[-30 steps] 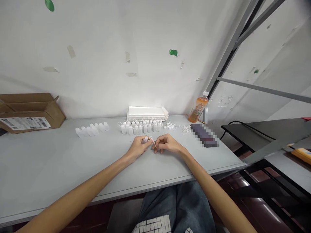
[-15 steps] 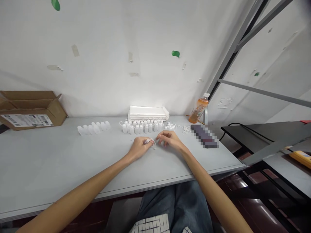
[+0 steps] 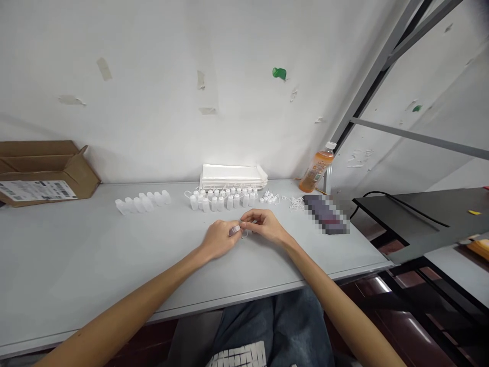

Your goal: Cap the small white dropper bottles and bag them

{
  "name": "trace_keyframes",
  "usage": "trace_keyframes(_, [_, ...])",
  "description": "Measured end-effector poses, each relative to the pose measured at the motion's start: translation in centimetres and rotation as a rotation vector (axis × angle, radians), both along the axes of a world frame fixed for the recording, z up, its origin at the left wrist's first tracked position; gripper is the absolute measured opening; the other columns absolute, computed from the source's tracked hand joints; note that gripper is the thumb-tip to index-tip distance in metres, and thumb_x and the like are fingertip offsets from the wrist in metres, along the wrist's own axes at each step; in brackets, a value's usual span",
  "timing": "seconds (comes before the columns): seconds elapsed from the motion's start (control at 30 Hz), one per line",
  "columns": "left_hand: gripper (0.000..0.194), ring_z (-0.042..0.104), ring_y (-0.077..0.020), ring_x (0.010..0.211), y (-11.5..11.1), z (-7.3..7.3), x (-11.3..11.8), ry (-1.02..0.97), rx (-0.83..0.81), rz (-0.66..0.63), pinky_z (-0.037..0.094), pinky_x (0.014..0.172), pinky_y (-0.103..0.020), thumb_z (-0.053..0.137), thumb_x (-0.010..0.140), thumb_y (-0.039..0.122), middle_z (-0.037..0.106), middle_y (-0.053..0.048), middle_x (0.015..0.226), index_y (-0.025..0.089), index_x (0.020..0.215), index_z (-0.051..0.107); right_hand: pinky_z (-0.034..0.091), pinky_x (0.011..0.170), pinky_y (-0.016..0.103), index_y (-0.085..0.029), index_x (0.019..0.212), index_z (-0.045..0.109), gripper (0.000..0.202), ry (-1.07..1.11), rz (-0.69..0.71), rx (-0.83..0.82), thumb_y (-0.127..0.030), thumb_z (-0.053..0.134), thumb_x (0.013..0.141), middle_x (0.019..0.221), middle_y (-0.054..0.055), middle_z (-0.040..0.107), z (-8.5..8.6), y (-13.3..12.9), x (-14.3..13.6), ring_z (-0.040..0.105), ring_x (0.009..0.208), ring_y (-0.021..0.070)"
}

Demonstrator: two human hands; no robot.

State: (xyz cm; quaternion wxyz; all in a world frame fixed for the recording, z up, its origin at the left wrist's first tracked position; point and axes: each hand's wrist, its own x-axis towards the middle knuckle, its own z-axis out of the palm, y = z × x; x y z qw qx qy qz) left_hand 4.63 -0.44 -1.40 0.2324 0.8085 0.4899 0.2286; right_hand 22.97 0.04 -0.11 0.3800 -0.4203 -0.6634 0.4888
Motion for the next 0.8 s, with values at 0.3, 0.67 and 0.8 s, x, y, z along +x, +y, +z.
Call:
trace_keyframes(0.3, [0.028,0.052,-0.0165,0.058,0.0,0.4,-0.2,0.125,0.057,0.007,0.023,0.055,-0.026,0.044,0.087,0.027,0.061,-0.001,0.059,0.021,0.073,0.067,0.047,0.059,0.027,-0.013,0.079,0.071,0.028,0.002,0.000,-0.006,-0.040,0.072,0.073,0.066,0.004,0.068,-0.4,-0.1,-0.3,0.063,0.061,0.0152])
trace_keyframes(0.67, [0.032,0.059,-0.0203,0.069,-0.5,1.4,-0.5,0.167,0.038,-0.063,0.035,0.060,-0.028,0.046,0.087,0.035,0.065,0.000,0.074,0.023,0.113,0.059,0.043,0.050,0.024,-0.013,0.082,0.073,0.029,-0.001,-0.048,0.020,-0.040,0.071,0.072,0.070,0.004,0.066,-0.2,0.3,0.4,0.055,0.057,0.0121])
trace_keyframes(0.8, [0.031,0.062,-0.0232,0.090,-0.5,1.2,-0.6,0.152,0.061,-0.101,0.042,0.072,-0.032,0.038,0.088,0.024,0.066,-0.005,0.105,0.022,0.111,0.058,0.043,0.050,0.024,-0.013,0.084,0.073,0.030,-0.013,-0.023,0.021,-0.041,0.071,0.073,0.071,0.005,0.067,-0.2,0.0,0.0,0.056,0.058,0.0121])
